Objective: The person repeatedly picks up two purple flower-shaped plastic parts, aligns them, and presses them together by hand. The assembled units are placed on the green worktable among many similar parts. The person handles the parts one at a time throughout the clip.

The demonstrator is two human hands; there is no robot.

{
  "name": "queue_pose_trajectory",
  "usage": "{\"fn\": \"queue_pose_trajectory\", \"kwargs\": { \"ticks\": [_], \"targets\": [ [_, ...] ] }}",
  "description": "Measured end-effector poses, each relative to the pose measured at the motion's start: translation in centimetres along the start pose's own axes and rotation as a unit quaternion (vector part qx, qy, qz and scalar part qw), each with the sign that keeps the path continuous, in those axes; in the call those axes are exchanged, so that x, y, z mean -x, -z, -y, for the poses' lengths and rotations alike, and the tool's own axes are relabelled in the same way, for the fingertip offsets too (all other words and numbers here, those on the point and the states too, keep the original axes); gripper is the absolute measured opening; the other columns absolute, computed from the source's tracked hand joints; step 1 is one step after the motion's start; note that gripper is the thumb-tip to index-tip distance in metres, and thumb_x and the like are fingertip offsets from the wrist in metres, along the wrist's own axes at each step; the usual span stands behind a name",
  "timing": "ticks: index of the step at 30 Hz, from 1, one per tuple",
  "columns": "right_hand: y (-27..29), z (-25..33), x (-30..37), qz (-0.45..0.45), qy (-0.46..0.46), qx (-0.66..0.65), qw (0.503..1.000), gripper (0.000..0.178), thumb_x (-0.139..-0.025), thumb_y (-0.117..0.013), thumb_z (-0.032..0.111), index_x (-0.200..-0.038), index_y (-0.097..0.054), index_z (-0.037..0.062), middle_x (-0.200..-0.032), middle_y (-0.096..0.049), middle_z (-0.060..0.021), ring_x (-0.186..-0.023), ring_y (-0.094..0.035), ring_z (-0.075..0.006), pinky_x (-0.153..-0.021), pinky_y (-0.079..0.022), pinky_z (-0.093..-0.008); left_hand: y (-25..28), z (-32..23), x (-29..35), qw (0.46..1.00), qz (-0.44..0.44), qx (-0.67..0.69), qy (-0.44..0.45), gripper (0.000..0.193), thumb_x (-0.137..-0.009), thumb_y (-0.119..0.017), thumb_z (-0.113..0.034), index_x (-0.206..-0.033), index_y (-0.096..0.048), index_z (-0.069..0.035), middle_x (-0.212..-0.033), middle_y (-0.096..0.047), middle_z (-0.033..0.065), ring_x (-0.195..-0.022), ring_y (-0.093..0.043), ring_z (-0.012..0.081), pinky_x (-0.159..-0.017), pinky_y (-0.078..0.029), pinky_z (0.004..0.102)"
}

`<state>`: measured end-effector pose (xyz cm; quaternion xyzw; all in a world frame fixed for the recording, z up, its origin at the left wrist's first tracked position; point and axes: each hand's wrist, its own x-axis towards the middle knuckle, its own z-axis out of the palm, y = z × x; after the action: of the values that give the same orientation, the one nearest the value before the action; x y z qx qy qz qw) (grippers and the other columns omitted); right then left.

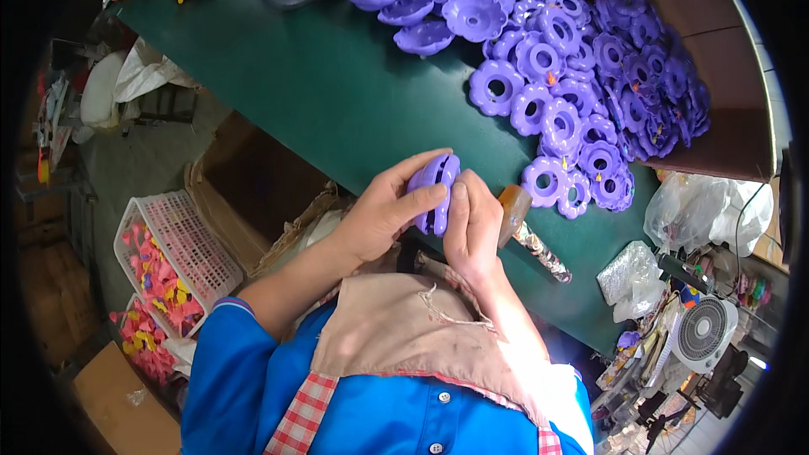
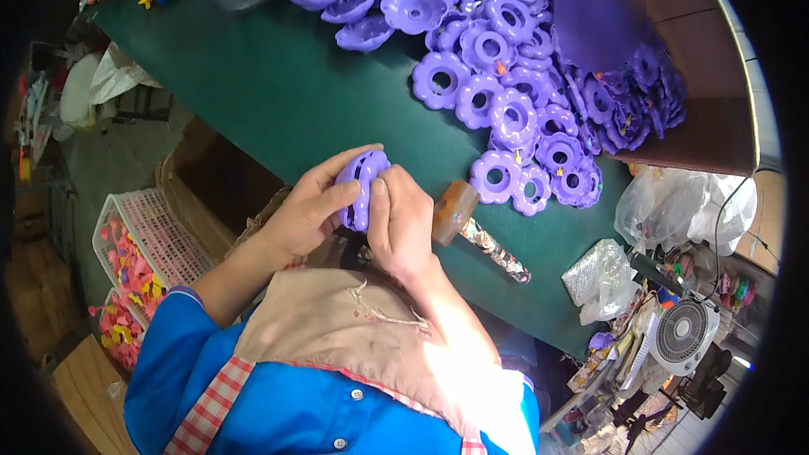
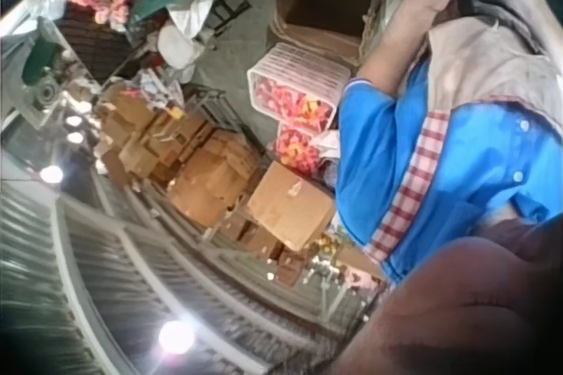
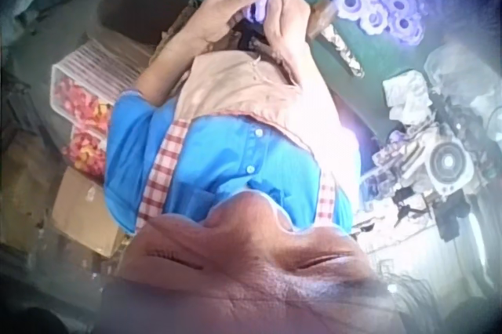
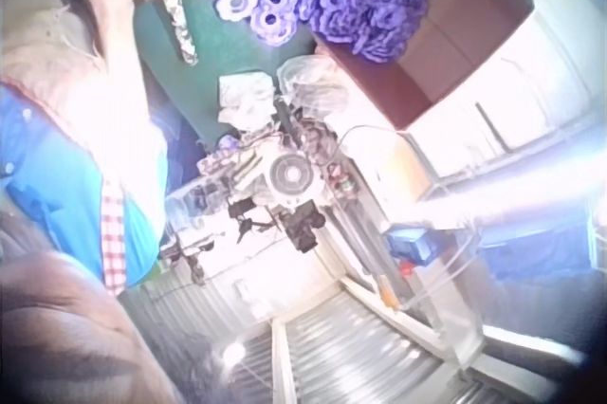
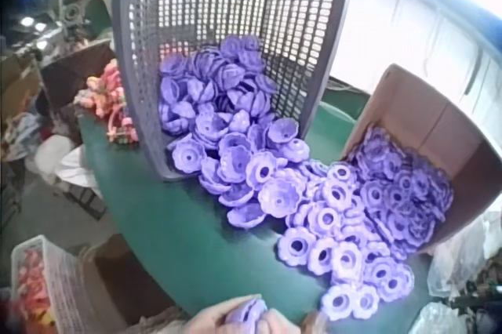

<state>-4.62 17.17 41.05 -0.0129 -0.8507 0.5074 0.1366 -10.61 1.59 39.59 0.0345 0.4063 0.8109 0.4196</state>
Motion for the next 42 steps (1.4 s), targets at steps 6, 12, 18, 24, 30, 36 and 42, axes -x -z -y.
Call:
{"fn": "queue_pose_trajectory", "kwargs": {
  "ticks": [6,12,18,24,30,36,42],
  "targets": [
    [0.0,-0.2,0.0,0.011,-0.009,0.016,1.0,0.014,-0.107,-0.057,0.008,-0.096,-0.06,-0.0017,-0.087,-0.059,-0.018,-0.071,-0.056,-0.0352,-0.066,-0.047,-0.0448,-0.4,0.0,-0.2,0.999,-0.032,0.025,0.0,0.069,-0.101,-0.076,-0.024,-0.16,-0.046,-0.002,-0.148,-0.055,0.0089,-0.134,-0.057,0.0168,-0.114,-0.049,0.0368],
    [7.8,-1.7,6.9,-0.036,-0.018,0.149,0.988,0.044,-0.083,-0.084,0.009,-0.121,-0.064,-0.0005,-0.121,-0.065,-0.0186,-0.099,-0.064,-0.0313,-0.09,-0.052,-0.0413,4.1,-2.1,-1.9,0.731,-0.097,-0.627,-0.25,0.086,-0.075,-0.088,-0.015,-0.154,-0.053,-0.006,-0.148,-0.055,0.0174,-0.136,-0.056,0.0373,-0.115,-0.046,0.0475],
    [10.1,-6.4,9.8,0.02,-0.101,0.304,0.947,0.042,-0.091,-0.077,0.005,-0.131,-0.066,-0.0014,-0.105,-0.066,-0.0168,-0.092,-0.065,-0.0358,-0.081,-0.053,-0.0415,5.9,0.8,-2.4,0.654,-0.189,-0.671,-0.293,0.108,-0.065,-0.099,-0.034,-0.155,-0.047,-0.004,-0.149,-0.053,0.0175,-0.141,-0.047,0.0405,-0.12,-0.036,0.0559],
    [6.7,1.1,3.7,-0.021,0.053,-0.1,0.993,0.029,-0.104,-0.065,0.014,-0.12,-0.067,-0.0106,-0.111,-0.074,-0.0162,-0.066,-0.061,-0.015,-0.072,-0.053,-0.0288,6.2,3.4,-2.4,0.602,-0.307,-0.691,-0.258,0.109,-0.058,-0.101,-0.045,-0.146,-0.052,-0.004,-0.14,-0.054,0.0158,-0.133,-0.048,0.0387,-0.118,-0.033,0.0559],
    [1.9,-1.8,-0.6,0.073,-0.052,0.118,0.989,0.043,-0.1,-0.075,0.009,-0.14,-0.063,-0.0018,-0.094,-0.073,-0.0146,-0.074,-0.064,-0.0138,-0.069,-0.053,-0.0285,5.9,3.1,-2.9,0.595,-0.306,-0.696,-0.26,0.107,-0.057,-0.102,-0.044,-0.144,-0.053,-0.004,-0.135,-0.054,0.0139,-0.131,-0.049,0.039,-0.121,-0.032,0.0586],
    [5.2,-4.6,4.2,-0.001,-0.069,0.185,0.98,0.053,-0.098,-0.078,0.006,-0.148,-0.062,0.0008,-0.107,-0.076,-0.0154,-0.077,-0.069,-0.0179,-0.075,-0.058,-0.0298,6.3,2.9,-2.4,0.63,-0.297,-0.662,-0.276,0.102,-0.06,-0.101,-0.036,-0.145,-0.054,-0.005,-0.136,-0.055,0.0165,-0.127,-0.052,0.0392,-0.116,-0.039,0.0552],
    [7.4,-4.9,0.4,-0.057,0.067,0.25,0.964,0.031,-0.09,-0.079,0.0,-0.12,-0.072,-0.0006,-0.116,-0.072,-0.0155,-0.101,-0.068,-0.0325,-0.088,-0.053,-0.0413,10.1,1.7,4.5,0.492,-0.462,-0.671,-0.305,0.092,-0.069,-0.096,-0.029,-0.148,-0.054,-0.005,-0.148,-0.047,0.0209,-0.139,-0.044,0.0393,-0.113,-0.038,0.0534]
  ]
}}
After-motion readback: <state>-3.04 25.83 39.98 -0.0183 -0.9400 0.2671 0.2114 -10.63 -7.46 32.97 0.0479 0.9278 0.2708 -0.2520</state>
